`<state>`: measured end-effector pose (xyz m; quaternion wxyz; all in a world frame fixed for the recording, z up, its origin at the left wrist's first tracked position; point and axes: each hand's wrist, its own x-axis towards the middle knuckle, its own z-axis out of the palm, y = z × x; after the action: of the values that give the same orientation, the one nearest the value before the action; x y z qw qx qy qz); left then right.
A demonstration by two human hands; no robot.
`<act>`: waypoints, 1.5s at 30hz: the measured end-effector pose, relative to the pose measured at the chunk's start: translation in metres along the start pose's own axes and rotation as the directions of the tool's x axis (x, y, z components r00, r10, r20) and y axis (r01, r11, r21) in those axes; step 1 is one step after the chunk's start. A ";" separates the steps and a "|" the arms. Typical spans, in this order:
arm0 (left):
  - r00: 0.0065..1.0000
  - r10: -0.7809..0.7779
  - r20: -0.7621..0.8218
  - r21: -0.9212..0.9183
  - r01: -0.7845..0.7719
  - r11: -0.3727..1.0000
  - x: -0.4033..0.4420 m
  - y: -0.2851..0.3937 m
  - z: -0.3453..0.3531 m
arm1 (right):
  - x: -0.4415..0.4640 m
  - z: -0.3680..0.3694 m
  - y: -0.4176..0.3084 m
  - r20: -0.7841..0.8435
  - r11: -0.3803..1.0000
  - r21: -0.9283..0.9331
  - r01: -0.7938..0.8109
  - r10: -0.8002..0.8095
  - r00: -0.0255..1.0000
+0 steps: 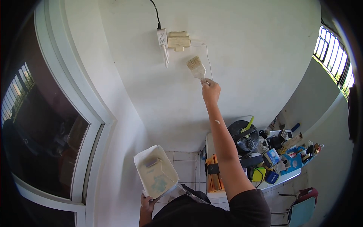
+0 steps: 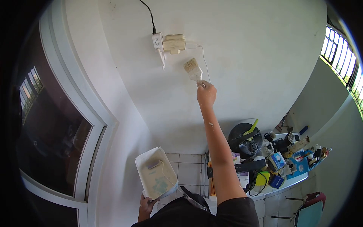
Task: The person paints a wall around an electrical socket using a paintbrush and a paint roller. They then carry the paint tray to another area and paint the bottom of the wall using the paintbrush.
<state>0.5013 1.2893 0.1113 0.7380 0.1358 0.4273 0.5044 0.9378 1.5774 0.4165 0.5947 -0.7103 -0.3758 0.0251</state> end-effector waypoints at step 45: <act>0.998 0.028 -0.051 -0.007 -0.028 1.000 0.001 -0.014 -0.012 | 0.000 -0.053 -0.037 0.159 0.823 -0.556 0.119 -0.035 0.987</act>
<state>0.5014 1.2807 0.0947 0.7203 0.1261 0.4419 0.5196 0.9445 1.5338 0.4641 0.3311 -0.8346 -0.4361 -0.0606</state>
